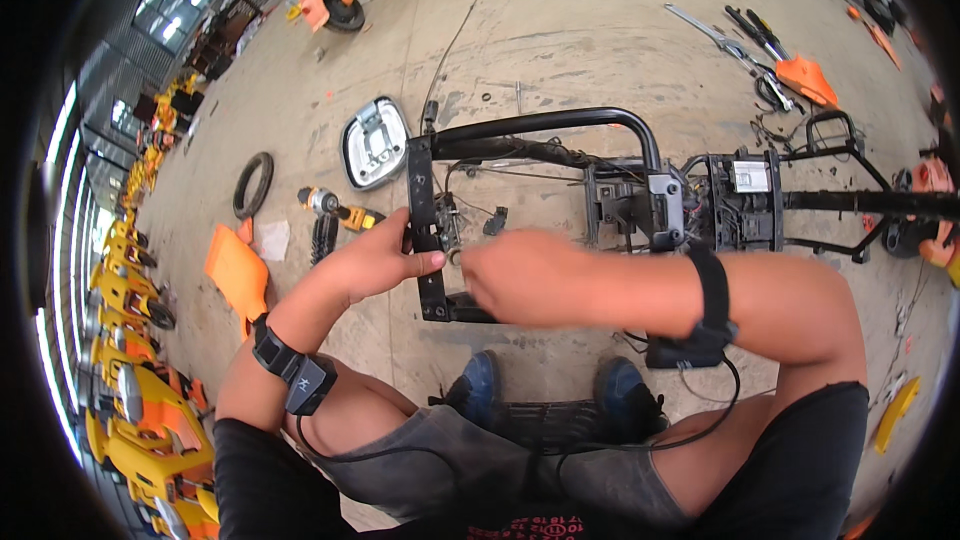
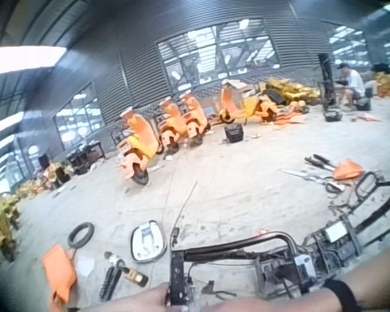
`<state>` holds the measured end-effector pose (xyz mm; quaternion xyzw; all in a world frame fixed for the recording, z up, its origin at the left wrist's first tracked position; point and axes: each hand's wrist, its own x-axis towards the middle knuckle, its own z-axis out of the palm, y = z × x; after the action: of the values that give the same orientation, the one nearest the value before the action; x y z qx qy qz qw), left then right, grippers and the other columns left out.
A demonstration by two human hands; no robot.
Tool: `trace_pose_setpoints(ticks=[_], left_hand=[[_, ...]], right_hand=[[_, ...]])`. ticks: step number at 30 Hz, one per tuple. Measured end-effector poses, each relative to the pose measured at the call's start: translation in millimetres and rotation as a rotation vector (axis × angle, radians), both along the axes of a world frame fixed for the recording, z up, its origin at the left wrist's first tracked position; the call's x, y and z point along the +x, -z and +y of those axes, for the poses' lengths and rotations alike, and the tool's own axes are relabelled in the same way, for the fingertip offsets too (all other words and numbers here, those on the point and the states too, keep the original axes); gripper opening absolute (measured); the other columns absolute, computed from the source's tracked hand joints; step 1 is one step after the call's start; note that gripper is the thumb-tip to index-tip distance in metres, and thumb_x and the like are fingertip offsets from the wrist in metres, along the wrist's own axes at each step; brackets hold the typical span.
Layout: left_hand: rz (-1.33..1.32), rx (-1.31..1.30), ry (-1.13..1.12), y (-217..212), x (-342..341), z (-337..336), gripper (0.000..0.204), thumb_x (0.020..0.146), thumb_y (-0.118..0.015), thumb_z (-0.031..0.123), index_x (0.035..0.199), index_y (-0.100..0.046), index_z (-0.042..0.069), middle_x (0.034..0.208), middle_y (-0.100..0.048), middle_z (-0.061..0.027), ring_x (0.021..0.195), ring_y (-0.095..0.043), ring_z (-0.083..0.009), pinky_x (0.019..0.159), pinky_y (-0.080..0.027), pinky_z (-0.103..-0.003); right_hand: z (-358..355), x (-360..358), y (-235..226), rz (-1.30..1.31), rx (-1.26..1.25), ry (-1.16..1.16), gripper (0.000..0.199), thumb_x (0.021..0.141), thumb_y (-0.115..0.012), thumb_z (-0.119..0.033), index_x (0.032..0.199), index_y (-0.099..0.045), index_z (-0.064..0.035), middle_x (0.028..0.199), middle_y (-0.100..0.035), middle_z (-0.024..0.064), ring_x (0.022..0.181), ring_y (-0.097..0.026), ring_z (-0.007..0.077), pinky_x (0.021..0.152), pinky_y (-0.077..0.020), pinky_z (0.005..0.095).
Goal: The person assembles a black metal frame for a scooter, attaching a cable and securing it with screws. The person uses a screwdriver to tighten the screws and checks the assembly.
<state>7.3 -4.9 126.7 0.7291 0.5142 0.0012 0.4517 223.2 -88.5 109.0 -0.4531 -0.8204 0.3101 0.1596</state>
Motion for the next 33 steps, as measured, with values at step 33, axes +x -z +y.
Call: trace_pose_setpoints(ticks=[33], left_hand=[[0.301,0.368,0.280,-5.9,8.2,21.7,0.057,0.096,-0.056,0.034,0.120,-0.046,-0.016,0.098,-0.068,-0.0252,0.091,-0.067,-0.0394,0.077,-0.052,-0.046]], right_hand=[[37.9,-45.0,-67.0,-0.508,-0.335,-0.166,0.028,0.092,-0.053,-0.025,0.097,-0.068,-0.0022,0.083,-0.066,0.0219,0.082,-0.065,0.0379,0.075,-0.0509,0.0441]])
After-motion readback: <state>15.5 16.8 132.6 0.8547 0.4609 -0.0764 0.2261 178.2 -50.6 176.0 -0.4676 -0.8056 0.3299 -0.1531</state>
